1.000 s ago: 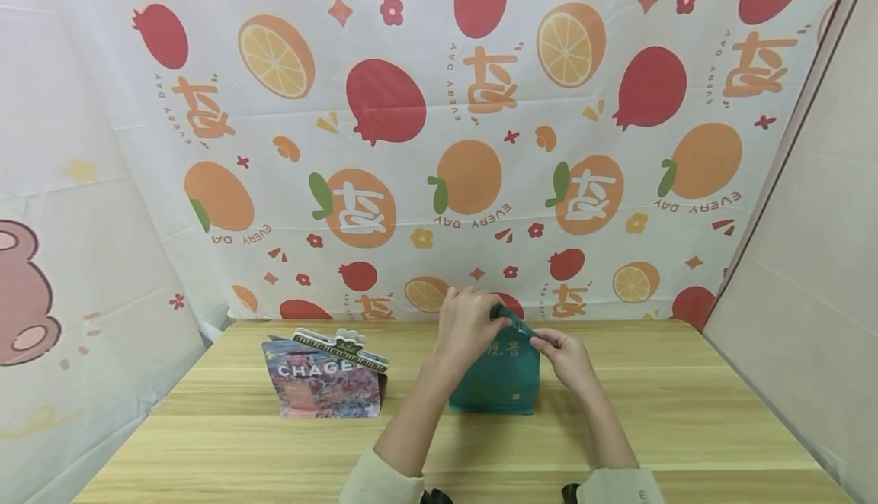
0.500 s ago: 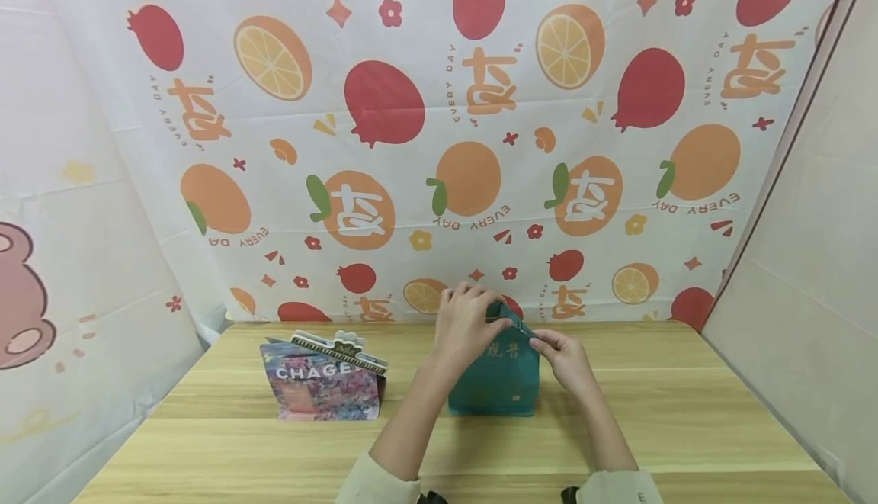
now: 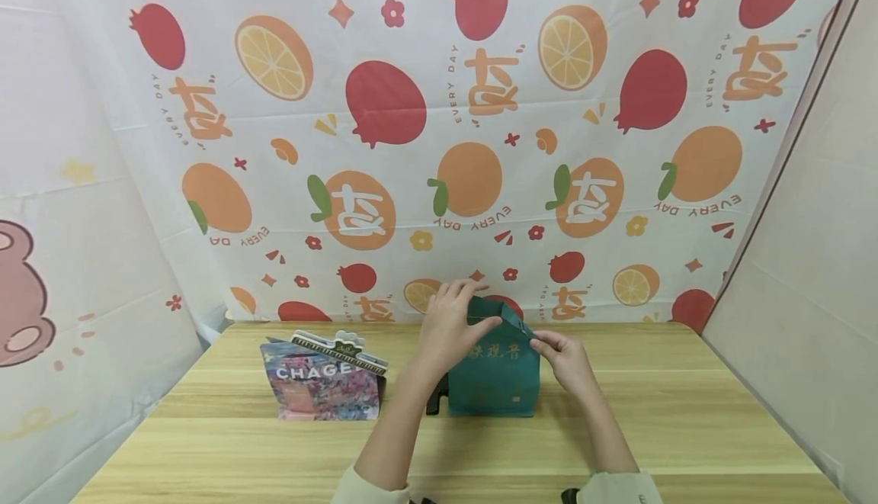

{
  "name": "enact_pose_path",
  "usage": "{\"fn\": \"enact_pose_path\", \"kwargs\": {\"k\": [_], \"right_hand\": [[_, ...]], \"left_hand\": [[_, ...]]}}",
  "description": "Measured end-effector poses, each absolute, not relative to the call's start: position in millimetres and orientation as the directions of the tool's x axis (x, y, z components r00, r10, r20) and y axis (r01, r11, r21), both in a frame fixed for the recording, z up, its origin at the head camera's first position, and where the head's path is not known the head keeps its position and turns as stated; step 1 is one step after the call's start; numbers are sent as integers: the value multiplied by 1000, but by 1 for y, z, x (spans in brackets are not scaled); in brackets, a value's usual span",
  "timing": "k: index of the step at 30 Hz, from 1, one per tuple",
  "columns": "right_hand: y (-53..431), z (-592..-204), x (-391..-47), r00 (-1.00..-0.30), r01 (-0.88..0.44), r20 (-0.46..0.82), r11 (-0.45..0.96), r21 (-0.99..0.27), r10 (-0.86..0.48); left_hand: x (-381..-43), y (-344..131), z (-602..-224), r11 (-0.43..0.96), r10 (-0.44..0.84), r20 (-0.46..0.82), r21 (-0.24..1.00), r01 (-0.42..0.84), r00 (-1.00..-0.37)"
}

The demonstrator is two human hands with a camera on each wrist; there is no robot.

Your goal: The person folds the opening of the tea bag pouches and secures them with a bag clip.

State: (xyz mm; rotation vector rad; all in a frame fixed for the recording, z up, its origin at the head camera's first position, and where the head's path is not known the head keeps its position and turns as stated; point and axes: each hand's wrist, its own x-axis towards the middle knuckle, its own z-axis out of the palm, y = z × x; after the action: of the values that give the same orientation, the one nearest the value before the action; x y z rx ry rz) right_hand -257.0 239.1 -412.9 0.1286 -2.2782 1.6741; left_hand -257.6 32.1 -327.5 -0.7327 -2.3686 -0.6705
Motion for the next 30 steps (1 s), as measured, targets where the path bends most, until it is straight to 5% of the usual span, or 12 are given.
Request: {"fn": "enact_pose_path", "kwargs": {"k": [5,18,24,30], "right_hand": [[238,-413,-257,-947,-256,303,316,-913,109],[239,-414,-258,-949,-246,296,331,-911,111],[240,-412,-258,-947,-247,300,333,-910,116],[240,-414,-258,-947,-242,296,325,-914,128]], "left_hand": [[-262,20,-337,575,277,653,476,666,-705],[-272,-12,-365,339,252,548,722,603,-798],[-281,-19,-382,373,279,482,743,556,-831],[-286,-20,-399,563,363,270,699,441,-892]]}}
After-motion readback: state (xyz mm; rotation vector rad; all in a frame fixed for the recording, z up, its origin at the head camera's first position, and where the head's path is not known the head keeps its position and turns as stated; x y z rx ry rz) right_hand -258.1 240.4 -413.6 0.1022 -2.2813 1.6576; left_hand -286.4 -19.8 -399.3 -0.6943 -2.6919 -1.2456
